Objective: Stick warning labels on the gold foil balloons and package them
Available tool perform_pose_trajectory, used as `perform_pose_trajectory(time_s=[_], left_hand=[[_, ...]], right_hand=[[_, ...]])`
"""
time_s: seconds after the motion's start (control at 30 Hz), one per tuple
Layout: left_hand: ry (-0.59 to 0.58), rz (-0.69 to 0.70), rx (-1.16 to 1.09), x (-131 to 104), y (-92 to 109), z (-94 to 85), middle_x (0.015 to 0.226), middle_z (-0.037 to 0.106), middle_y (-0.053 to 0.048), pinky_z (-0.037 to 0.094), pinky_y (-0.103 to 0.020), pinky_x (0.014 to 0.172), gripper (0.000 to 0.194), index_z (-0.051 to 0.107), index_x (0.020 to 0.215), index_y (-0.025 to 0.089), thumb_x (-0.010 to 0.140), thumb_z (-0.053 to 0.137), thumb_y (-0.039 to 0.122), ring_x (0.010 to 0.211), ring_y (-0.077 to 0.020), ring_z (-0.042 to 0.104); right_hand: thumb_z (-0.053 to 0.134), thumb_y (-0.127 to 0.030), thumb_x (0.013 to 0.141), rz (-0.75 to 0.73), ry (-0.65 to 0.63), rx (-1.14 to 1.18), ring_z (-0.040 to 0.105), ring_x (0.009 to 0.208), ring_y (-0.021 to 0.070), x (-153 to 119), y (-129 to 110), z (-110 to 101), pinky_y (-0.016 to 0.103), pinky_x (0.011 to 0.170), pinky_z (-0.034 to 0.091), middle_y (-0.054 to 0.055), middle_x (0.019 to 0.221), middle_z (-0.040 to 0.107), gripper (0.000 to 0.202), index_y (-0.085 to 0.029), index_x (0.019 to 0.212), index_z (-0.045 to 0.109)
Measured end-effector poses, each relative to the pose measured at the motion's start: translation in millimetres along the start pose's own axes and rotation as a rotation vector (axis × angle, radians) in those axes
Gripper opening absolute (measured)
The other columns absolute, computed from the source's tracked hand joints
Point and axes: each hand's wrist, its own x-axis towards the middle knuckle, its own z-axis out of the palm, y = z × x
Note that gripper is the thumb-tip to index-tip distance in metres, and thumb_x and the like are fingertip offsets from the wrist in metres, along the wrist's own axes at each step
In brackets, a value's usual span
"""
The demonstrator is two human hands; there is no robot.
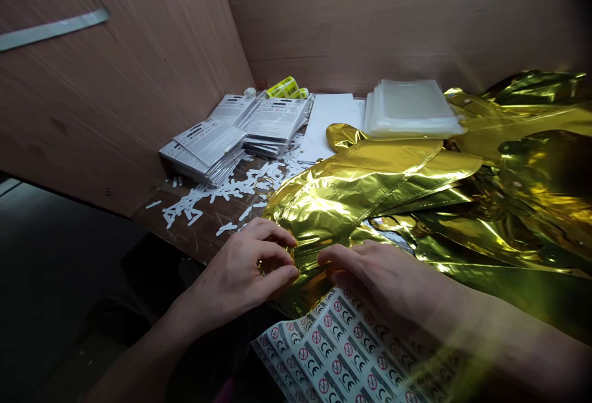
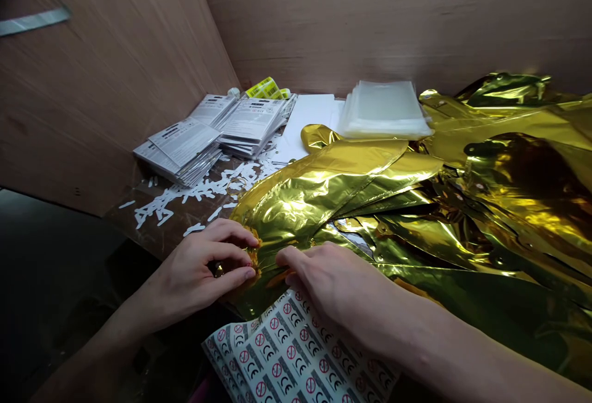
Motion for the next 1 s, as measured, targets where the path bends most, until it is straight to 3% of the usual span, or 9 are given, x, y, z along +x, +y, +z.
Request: perform_pose_trajectory(time_s=[0.37,0.53,0.73,0.87,0.93,1.0], left_hand=[[-0.026,-0.185,0.128,12,18,-5.4,0.102,0.075,0.003,0.051,-0.029,0.087,0.010,0.079,0.069,0.029,0.078,0.081,0.030,0.101,-0.0178,0.067],[-0.051,-0.268,0.168,18,24,-8.9,0.088,0.076,0.002,0.051,-0.028,0.078,0.012,0.077,0.064,0.027,0.074,0.082,0.030,0.094,-0.0190,0.069],[-0.065,-0.361,0.185,32,14,-19.1,0.069,0.074,0.001,0.043,-0.026,0.053,0.028,0.074,0.065,0.022,0.064,0.088,0.045,0.063,-0.0173,0.067],[0.057,-0.327,0.283,38,11,-24.2,0.067,0.073,0.002,0.042,-0.025,0.055,0.020,0.071,0.070,0.020,0.074,0.079,0.038,0.060,-0.0160,0.065],[0.132,-0.309,0.275,36,13,-23.0,0.073,0.074,0.002,0.044,-0.025,0.059,0.025,0.071,0.075,0.020,0.073,0.082,0.043,0.066,-0.0168,0.067],[0.114,-0.280,0.233,33,14,-19.7,0.077,0.075,0.002,0.045,-0.026,0.061,0.035,0.071,0.076,0.021,0.067,0.087,0.051,0.070,-0.0173,0.068]], right_hand=[[0.040,-0.024,0.105,0.046,-0.057,-0.020,0.053,0.063,0.0166,1,-5,-3,0.030,0.058,0.030,0.003,0.078,0.067,0.029,-0.018,0.127,0.058],[0.042,-0.025,0.104,0.044,-0.040,-0.018,0.051,0.063,0.0155,-1,-11,-9,0.029,0.058,0.031,0.003,0.077,0.066,0.026,-0.018,0.120,0.061],[0.044,-0.016,0.100,-0.023,-0.022,-0.014,0.055,0.065,0.0141,-3,-13,-12,0.027,0.060,0.035,0.004,0.083,0.068,0.026,-0.018,0.116,0.064],[0.047,-0.007,0.091,-0.095,-0.051,-0.108,0.057,0.068,0.0147,-3,-12,-10,0.028,0.062,0.034,0.005,0.087,0.069,0.033,-0.020,0.111,0.070],[0.047,-0.006,0.088,-0.128,-0.055,-0.147,0.055,0.068,0.0149,-3,-10,-8,0.029,0.061,0.032,0.004,0.088,0.068,0.037,-0.022,0.112,0.071],[0.047,-0.007,0.087,-0.149,-0.048,-0.156,0.053,0.066,0.0147,-3,-9,-7,0.029,0.060,0.030,0.003,0.086,0.067,0.039,-0.024,0.113,0.071]])
